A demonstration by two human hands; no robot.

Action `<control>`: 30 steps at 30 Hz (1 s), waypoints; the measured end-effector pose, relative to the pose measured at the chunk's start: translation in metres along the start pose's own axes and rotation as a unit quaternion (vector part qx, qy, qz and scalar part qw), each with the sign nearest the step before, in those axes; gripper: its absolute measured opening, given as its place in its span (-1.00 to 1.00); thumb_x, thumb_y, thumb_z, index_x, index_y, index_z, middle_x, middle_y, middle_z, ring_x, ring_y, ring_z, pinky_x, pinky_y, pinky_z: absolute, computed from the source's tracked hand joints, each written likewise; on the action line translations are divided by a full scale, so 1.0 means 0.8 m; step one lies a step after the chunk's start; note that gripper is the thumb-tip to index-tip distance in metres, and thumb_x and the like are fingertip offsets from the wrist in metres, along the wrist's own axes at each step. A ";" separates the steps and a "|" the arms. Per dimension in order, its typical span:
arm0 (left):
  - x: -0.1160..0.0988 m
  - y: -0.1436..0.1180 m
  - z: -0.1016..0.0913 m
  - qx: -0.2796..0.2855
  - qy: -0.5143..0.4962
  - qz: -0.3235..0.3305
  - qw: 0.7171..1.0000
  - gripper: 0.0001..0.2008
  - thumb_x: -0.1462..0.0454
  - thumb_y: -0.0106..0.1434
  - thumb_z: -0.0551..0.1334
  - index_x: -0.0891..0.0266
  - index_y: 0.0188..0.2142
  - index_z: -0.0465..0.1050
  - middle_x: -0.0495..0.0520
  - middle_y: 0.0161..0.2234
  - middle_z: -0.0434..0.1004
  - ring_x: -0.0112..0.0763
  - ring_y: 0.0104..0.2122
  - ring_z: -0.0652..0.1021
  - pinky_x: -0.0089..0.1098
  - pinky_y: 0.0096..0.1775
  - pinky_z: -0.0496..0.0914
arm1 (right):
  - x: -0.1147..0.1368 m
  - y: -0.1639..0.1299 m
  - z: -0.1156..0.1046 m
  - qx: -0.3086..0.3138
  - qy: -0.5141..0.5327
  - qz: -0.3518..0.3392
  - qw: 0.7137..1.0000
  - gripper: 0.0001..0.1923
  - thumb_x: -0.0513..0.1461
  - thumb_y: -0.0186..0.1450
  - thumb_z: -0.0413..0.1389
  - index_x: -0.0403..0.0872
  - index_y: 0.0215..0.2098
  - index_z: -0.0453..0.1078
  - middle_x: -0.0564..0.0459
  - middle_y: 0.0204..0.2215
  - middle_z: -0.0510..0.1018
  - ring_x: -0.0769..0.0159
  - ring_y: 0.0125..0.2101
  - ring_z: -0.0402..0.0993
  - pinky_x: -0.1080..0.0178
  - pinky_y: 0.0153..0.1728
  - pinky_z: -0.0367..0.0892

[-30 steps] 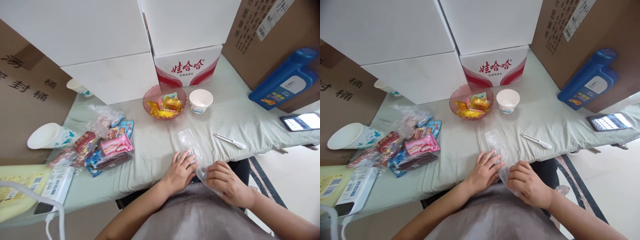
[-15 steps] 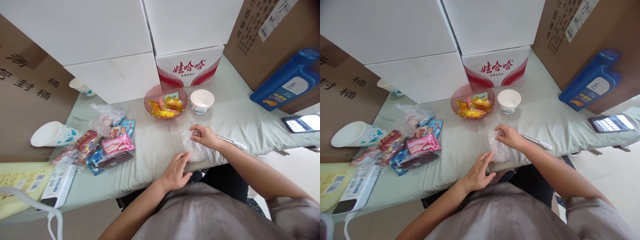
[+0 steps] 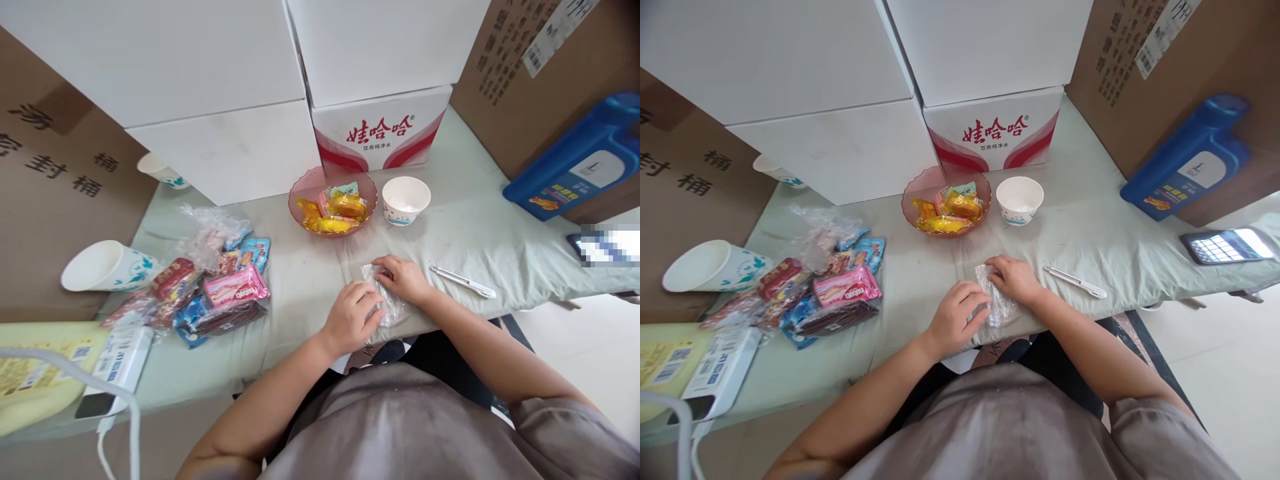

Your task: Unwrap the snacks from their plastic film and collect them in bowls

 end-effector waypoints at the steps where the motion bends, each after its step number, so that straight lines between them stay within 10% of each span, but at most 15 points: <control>1: 0.004 0.010 0.007 0.027 0.006 0.016 0.999 -0.82 0.23 0.35 0.11 0.22 -0.22 0.46 0.12 -0.21 0.45 -0.25 -0.10 0.42 -0.20 -0.03 0.36 | 0.001 -0.001 0.001 -0.004 -0.005 -0.010 1.000 -0.71 -0.27 0.28 0.10 -0.06 -0.02 0.40 0.00 -0.20 0.58 0.28 -0.29 0.51 0.26 -0.25 0.33; 10: 0.051 0.024 0.037 0.080 0.071 0.012 0.994 -0.89 0.22 0.20 0.28 0.22 -0.33 0.44 0.11 -0.18 0.46 -0.19 -0.07 0.42 -0.16 0.01 0.28 | 0.000 -0.044 -0.086 -0.190 -0.149 -0.048 0.969 -0.74 -0.20 0.39 -0.01 -0.11 -0.05 0.41 -0.17 -0.15 0.47 0.10 -0.13 0.39 0.08 -0.14 0.32; 16: 0.051 0.023 0.034 0.076 0.067 0.006 0.995 -0.80 0.25 0.30 0.16 0.20 -0.10 0.46 0.13 -0.04 0.46 -0.20 0.00 0.40 -0.15 0.05 0.27 | 0.080 -0.113 -0.019 0.024 -0.073 -0.256 0.964 -0.72 -0.11 0.38 0.06 -0.08 -0.04 0.40 -0.09 -0.14 0.52 0.15 -0.10 0.38 0.09 -0.09 0.29; 24: 0.052 0.022 0.035 0.080 0.045 0.007 0.996 -0.77 0.25 0.28 0.18 0.15 -0.07 0.47 0.09 0.02 0.50 -0.18 0.04 0.42 -0.11 0.08 0.24 | 0.096 -0.125 -0.027 -0.027 -0.071 -0.276 0.958 -0.78 -0.33 0.39 -0.02 -0.06 -0.07 0.39 -0.04 -0.18 0.55 0.21 -0.09 0.40 0.06 -0.02 0.25; 30: 0.064 0.020 0.024 0.034 -0.006 -0.012 0.999 -0.41 0.24 0.23 0.18 0.20 0.24 0.10 0.22 0.14 0.35 -0.13 0.14 0.37 -0.07 0.13 0.26 | 0.082 -0.062 -0.032 -0.006 -0.105 -0.272 0.957 -0.74 -0.31 0.44 -0.13 -0.12 -0.09 0.38 0.01 -0.39 0.51 0.34 -0.41 0.39 0.28 -0.39 0.22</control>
Point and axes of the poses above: each hand's wrist, its own y-axis towards the middle knuckle, its own z-axis out of the palm, x = y × z, the point moved 10 cm from there along y, towards the middle knuckle
